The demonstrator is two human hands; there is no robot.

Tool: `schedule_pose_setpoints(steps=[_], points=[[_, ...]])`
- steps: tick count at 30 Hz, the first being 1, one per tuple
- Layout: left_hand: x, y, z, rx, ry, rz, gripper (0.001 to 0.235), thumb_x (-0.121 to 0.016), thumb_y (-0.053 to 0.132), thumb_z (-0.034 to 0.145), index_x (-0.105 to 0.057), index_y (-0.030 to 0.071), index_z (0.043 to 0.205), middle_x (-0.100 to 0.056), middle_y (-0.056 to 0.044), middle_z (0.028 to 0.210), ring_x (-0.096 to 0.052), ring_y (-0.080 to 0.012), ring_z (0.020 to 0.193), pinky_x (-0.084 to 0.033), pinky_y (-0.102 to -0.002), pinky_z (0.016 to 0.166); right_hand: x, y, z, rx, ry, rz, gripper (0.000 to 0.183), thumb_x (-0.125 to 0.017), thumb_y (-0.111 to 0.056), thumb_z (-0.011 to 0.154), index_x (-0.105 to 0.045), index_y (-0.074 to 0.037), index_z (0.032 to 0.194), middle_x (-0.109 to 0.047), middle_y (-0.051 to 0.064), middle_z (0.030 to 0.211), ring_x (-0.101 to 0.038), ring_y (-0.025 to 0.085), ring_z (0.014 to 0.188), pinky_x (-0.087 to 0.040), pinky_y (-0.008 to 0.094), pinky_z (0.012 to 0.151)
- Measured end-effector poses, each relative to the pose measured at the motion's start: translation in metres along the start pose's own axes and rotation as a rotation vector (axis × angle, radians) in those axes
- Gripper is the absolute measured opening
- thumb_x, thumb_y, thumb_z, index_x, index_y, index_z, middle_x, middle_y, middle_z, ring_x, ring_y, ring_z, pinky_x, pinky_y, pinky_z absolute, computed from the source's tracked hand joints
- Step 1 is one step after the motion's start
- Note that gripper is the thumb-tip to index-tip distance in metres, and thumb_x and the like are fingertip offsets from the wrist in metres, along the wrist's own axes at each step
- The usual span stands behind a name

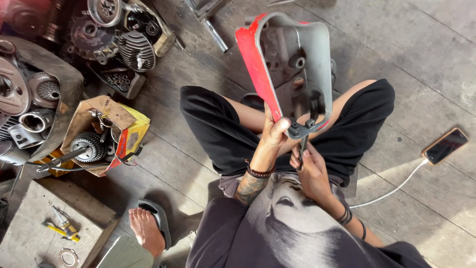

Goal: Cleaning a motorcycle engine casing by scrubbing it with a brush.

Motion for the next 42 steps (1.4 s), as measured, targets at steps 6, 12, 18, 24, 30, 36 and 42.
schedule_pose_setpoints(steps=[6, 12, 18, 24, 30, 36, 42], points=[[0.046, -0.049, -0.022, 0.063, 0.005, -0.211, 0.09, -0.076, 0.021, 0.083, -0.024, 0.019, 0.157, -0.056, -0.027, 0.112, -0.067, -0.0319, 0.051, -0.061, -0.053, 0.041, -0.009, -0.004, 0.001, -0.001, -0.026, -0.015, 0.018, -0.039, -0.013, 0.11, -0.047, 0.001, 0.118, -0.039, 0.003, 0.094, -0.039, 0.009, 0.076, -0.036, 0.027, 0.07], [0.019, -0.03, -0.031, 0.087, 0.07, -0.177, 0.08, -0.079, 0.03, 0.087, -0.033, 0.021, 0.152, -0.061, -0.015, 0.123, -0.066, -0.0211, 0.089, -0.067, -0.049, 0.066, -0.004, -0.015, -0.002, 0.0, -0.004, -0.051, 0.018, -0.043, -0.019, 0.11, -0.047, -0.001, 0.111, -0.04, 0.002, 0.093, -0.04, 0.007, 0.074, -0.034, 0.023, 0.066], [0.037, -0.034, -0.028, 0.099, 0.096, -0.249, 0.083, -0.076, 0.028, 0.087, -0.031, 0.023, 0.157, -0.061, -0.022, 0.126, -0.068, -0.0302, 0.098, -0.062, -0.064, 0.076, 0.001, -0.011, -0.002, -0.1, -0.11, 0.052, 0.023, -0.038, -0.015, 0.111, -0.048, 0.006, 0.114, -0.034, -0.001, 0.084, -0.032, 0.001, 0.057, -0.028, 0.019, 0.05], [0.034, -0.024, -0.037, 0.282, 0.257, -0.34, 0.07, -0.076, 0.041, 0.088, -0.043, 0.025, 0.148, -0.064, -0.008, 0.113, -0.067, -0.0224, 0.089, -0.061, -0.059, 0.083, 0.025, -0.009, -0.016, -0.295, -0.075, 0.069, 0.032, -0.037, -0.022, 0.112, -0.051, 0.007, 0.111, -0.022, -0.007, 0.074, -0.022, 0.0, 0.052, -0.024, 0.017, 0.044], [0.101, -0.082, -0.047, 0.334, 0.127, -0.624, 0.085, -0.067, 0.063, 0.088, -0.039, 0.02, 0.156, -0.054, -0.023, 0.144, -0.06, -0.0423, 0.124, -0.048, -0.074, 0.098, 0.053, 0.012, -0.017, -0.513, -0.284, 0.593, 0.034, -0.035, -0.031, 0.115, -0.041, -0.006, 0.094, -0.021, -0.012, 0.061, -0.022, -0.007, 0.037, -0.023, 0.013, 0.027], [0.02, -0.002, -0.031, 0.281, 0.035, -0.541, 0.075, -0.073, 0.048, 0.092, -0.043, 0.015, 0.153, -0.059, -0.017, 0.143, -0.062, -0.0337, 0.125, -0.05, -0.066, 0.102, 0.058, 0.004, -0.017, -0.351, -0.198, 0.211, 0.037, -0.037, -0.027, 0.114, -0.048, 0.002, 0.094, -0.029, -0.006, 0.06, -0.025, -0.004, 0.036, -0.026, 0.016, 0.024], [0.004, -0.004, -0.023, 0.098, -0.031, -0.359, 0.075, -0.075, 0.018, 0.087, -0.035, 0.012, 0.15, -0.061, -0.023, 0.133, -0.068, -0.0316, 0.111, -0.062, -0.056, 0.088, 0.029, -0.034, -0.008, 0.211, 0.024, -0.558, 0.046, -0.027, -0.028, 0.114, -0.057, 0.0, 0.093, -0.036, -0.003, 0.049, -0.036, 0.005, 0.035, -0.028, 0.018, 0.036]])
Point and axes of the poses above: each hand's wrist, its own z-axis towards the middle knuckle, its own x-axis out of the back of the hand, y = z × x, the point moved 7 cm from there along z, towards the middle knuckle
